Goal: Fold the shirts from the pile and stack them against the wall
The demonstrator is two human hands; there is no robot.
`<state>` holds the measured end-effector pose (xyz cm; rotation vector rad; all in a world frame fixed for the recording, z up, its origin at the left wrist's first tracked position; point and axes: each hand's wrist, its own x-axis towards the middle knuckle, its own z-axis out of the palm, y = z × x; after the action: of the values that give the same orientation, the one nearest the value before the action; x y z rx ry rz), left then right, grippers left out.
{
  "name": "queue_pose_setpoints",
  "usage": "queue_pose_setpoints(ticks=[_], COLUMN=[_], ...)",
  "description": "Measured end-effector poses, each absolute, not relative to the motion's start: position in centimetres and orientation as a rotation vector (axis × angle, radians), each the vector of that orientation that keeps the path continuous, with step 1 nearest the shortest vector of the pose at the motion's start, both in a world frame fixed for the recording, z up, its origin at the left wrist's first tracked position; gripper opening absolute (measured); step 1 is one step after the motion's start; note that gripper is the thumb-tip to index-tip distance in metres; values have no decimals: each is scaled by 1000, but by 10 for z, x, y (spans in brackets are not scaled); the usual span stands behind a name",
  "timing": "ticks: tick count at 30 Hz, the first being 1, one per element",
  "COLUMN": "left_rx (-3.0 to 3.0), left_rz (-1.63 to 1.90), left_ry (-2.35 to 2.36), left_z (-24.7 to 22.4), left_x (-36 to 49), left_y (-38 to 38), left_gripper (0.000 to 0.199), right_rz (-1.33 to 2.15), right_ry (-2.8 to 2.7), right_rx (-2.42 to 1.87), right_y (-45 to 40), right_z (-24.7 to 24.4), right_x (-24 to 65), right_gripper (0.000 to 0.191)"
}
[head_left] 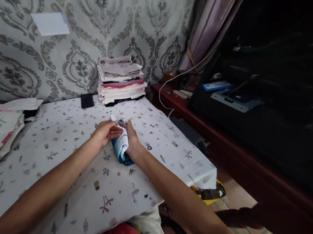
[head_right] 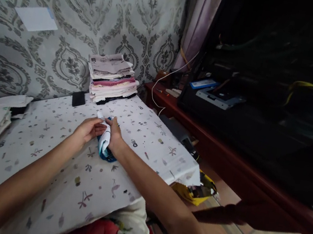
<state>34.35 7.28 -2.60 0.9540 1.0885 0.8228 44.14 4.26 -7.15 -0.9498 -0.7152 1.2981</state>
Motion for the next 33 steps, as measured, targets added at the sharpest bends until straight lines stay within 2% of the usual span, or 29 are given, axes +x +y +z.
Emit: queue_pose_setpoints(ticks=[2, 4, 7, 10, 12, 14, 18, 24, 29, 33], left_rx=[944, 936, 954, 1161, 1500, 1916, 2429, 2613, 2565, 2433], left_rz=[810, 796, 791, 782, 789, 778, 509, 151, 62, 168], left_ry=[1076, 1062, 1029, 971, 951, 916, 760, 840, 902, 969], left_z=[-30, -34, -39, -37, -34, -32, -39, -56, -64, -69], left_x=[350, 355, 356, 349, 340, 332, 329, 349, 355, 360], left_y=[70, 65, 58, 58, 64, 73, 91, 116, 150, 170], left_gripper=[10, 12, 15, 12, 6, 16, 37, 52, 58, 52], right_rz=[1377, 1286, 789, 289, 113, 18, -82, -42, -44, -63], right_ry=[-660, -684, -1026, -1576, -1880, -2049, -2088, -2088, -2152, -2166], right_rx=[-997, -1134, -1374, -1397, -1364, -1408, -1562, -1560, -1574, -1554], right_y=[29, 11, -18, -41, -51, -60, -80, -99, -98, -94], right_z=[-64, -57, -45, -36, -34, -37, -55, -77, -78, -75], right_x=[461, 479, 493, 486, 475, 466, 465, 476, 479, 482], right_gripper=[64, 57, 46, 39, 35, 31, 36, 46, 44, 44])
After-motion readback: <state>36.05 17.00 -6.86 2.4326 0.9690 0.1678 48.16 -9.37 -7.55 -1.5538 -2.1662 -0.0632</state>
